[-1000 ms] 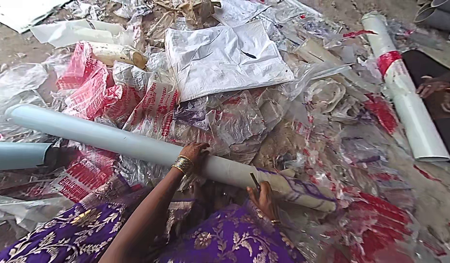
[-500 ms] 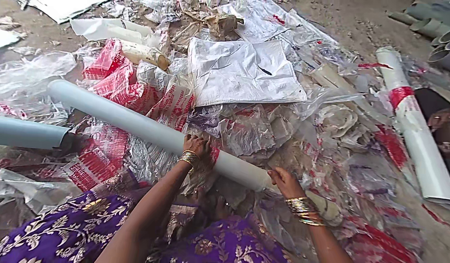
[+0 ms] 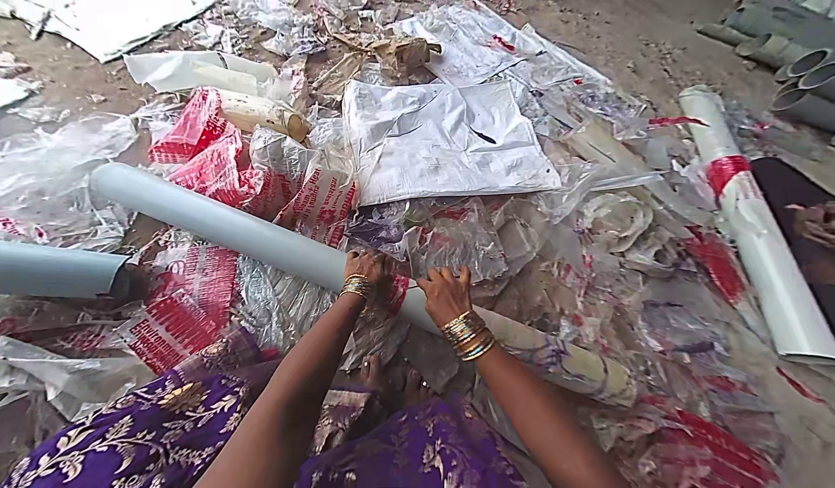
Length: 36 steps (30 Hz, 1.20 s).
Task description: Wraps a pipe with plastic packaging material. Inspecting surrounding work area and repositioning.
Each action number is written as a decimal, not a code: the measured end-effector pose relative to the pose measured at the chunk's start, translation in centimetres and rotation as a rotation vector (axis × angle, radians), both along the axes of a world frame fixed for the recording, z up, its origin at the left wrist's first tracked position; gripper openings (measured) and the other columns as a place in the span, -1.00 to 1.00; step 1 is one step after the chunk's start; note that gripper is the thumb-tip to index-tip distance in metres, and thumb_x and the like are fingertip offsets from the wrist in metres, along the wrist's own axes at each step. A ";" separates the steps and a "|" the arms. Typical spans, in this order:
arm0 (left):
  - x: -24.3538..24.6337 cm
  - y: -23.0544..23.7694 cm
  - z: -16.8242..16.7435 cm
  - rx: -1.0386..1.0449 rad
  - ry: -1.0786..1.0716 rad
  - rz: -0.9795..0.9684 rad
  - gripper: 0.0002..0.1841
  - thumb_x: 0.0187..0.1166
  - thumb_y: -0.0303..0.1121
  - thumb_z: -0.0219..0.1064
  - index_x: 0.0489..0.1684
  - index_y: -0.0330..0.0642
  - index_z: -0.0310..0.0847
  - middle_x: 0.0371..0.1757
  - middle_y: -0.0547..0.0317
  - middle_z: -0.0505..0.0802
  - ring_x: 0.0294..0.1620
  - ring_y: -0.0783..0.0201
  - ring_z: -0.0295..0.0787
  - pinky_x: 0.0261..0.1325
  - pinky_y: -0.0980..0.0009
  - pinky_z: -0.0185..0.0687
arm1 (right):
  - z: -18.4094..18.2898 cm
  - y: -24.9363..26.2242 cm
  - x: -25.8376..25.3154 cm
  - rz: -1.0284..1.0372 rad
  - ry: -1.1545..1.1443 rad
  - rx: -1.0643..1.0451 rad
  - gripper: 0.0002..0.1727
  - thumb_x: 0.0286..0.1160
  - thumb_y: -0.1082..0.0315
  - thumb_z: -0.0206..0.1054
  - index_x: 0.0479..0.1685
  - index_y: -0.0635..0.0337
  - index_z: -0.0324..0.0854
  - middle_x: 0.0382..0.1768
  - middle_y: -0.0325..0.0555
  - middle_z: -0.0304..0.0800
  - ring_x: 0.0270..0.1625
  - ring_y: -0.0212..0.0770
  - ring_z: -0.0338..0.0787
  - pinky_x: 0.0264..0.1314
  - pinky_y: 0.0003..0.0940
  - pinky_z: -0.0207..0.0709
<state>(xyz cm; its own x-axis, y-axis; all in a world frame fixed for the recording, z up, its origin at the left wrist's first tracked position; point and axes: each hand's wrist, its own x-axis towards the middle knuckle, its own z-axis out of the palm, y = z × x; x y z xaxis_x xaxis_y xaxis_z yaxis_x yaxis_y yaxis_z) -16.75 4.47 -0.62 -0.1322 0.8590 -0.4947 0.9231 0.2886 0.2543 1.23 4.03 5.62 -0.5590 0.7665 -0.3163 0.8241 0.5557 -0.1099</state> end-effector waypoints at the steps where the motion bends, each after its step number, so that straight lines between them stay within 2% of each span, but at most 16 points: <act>1: 0.1 -0.2 0.1 0.006 0.006 -0.003 -0.44 0.89 -0.05 -0.21 0.51 -0.16 0.59 0.45 -0.20 0.76 0.60 -0.13 0.57 0.74 -0.13 0.13 | -0.3 -0.1 -0.5 0.001 0.013 -0.001 -0.56 0.61 0.55 0.08 0.30 0.10 0.78 0.25 0.18 0.79 0.42 0.29 0.66 0.65 0.56 -0.10; 5: 0.2 -0.6 0.4 0.019 0.016 -0.014 -0.44 0.89 -0.07 -0.23 0.50 -0.18 0.59 0.46 -0.20 0.75 0.60 -0.13 0.57 0.73 -0.12 0.14 | -0.9 -0.1 -1.6 0.029 0.019 0.004 -0.55 0.64 0.50 0.07 0.40 0.11 0.72 0.23 0.27 0.78 0.39 0.34 0.67 0.63 0.51 -0.01; 8: 0.2 -0.7 0.4 0.014 0.016 -0.018 -0.44 0.89 -0.08 -0.22 0.50 -0.18 0.59 0.45 -0.19 0.76 0.61 -0.12 0.57 0.73 -0.11 0.14 | -0.8 -0.1 -2.4 0.026 -0.034 -0.029 -0.59 0.72 0.46 0.03 0.36 0.21 0.71 0.25 0.29 0.76 0.44 0.34 0.63 0.64 0.48 0.00; 10: 0.2 -0.8 0.5 0.024 0.011 -0.020 -0.45 0.89 -0.09 -0.22 0.48 -0.18 0.61 0.44 -0.18 0.76 0.60 -0.12 0.57 0.74 -0.12 0.13 | -0.6 -0.1 -3.0 0.024 -0.069 -0.058 -0.61 0.72 0.51 0.02 0.32 0.30 0.71 0.27 0.31 0.75 0.48 0.35 0.60 0.66 0.49 -0.04; 16: 0.1 -0.7 0.3 0.029 0.008 -0.021 -0.45 0.88 -0.09 -0.23 0.45 -0.17 0.63 0.45 -0.16 0.76 0.60 -0.11 0.57 0.74 -0.12 0.13 | -0.1 -0.2 -4.6 0.058 -0.054 -0.063 -0.60 0.72 0.53 0.01 0.24 0.28 0.77 0.50 0.25 0.61 0.59 0.33 0.50 0.67 0.51 -0.07; 20: 0.2 -0.7 0.6 0.029 -0.003 -0.019 -0.45 0.88 -0.08 -0.21 0.44 -0.19 0.64 0.42 -0.19 0.78 0.59 -0.13 0.58 0.74 -0.12 0.12 | -1.9 -0.7 -4.2 -0.006 0.128 0.020 -0.66 0.63 0.47 0.13 0.02 0.22 0.87 0.37 0.16 0.74 0.46 0.29 0.62 0.63 0.50 -0.05; 22: 0.1 -0.6 0.4 0.030 -0.001 -0.015 -0.45 0.87 -0.08 -0.20 0.44 -0.18 0.64 0.42 -0.17 0.78 0.58 -0.12 0.58 0.73 -0.13 0.13 | -2.2 -0.5 -3.9 -0.124 0.162 -0.015 -0.71 0.65 0.31 0.22 0.06 0.08 0.89 0.35 0.05 0.75 0.46 0.20 0.60 0.64 0.42 -0.05; 25: 0.1 -0.6 0.6 0.019 -0.009 -0.010 -0.45 0.88 -0.08 -0.21 0.43 -0.20 0.64 0.42 -0.18 0.78 0.58 -0.12 0.59 0.72 -0.13 0.15 | -2.8 -0.3 -3.4 -0.227 0.229 -0.012 -0.74 0.60 0.23 0.32 0.02 -0.01 0.92 0.31 0.00 0.79 0.43 0.15 0.63 0.58 0.37 0.02; 32: 0.2 -0.6 1.0 0.022 -0.013 -0.003 -0.44 0.88 -0.08 -0.22 0.40 -0.21 0.66 0.36 -0.19 0.81 0.56 -0.11 0.61 0.70 -0.10 0.16 | -3.3 -0.6 -4.0 -0.228 0.218 0.008 -0.75 0.62 0.24 0.31 0.01 0.03 0.91 0.27 0.05 0.80 0.40 0.17 0.64 0.58 0.36 0.03; 34: 0.1 -0.6 0.8 0.022 -0.006 -0.001 -0.44 0.88 -0.07 -0.22 0.42 -0.19 0.65 0.37 -0.18 0.81 0.56 -0.10 0.61 0.71 -0.09 0.16 | -3.7 -1.1 -4.2 -0.184 0.240 0.094 -0.76 0.59 0.30 0.31 -0.06 0.10 0.91 0.25 0.09 0.83 0.36 0.23 0.69 0.56 0.43 0.06; 36: 0.2 -0.5 0.6 0.029 -0.008 0.004 -0.44 0.87 -0.07 -0.20 0.42 -0.17 0.66 0.38 -0.17 0.81 0.56 -0.10 0.61 0.72 -0.09 0.15 | -4.1 -1.7 -4.4 -0.121 0.269 0.246 -0.80 0.51 0.41 0.33 -0.18 0.19 0.91 0.16 0.11 0.87 0.27 0.26 0.77 0.48 0.47 0.17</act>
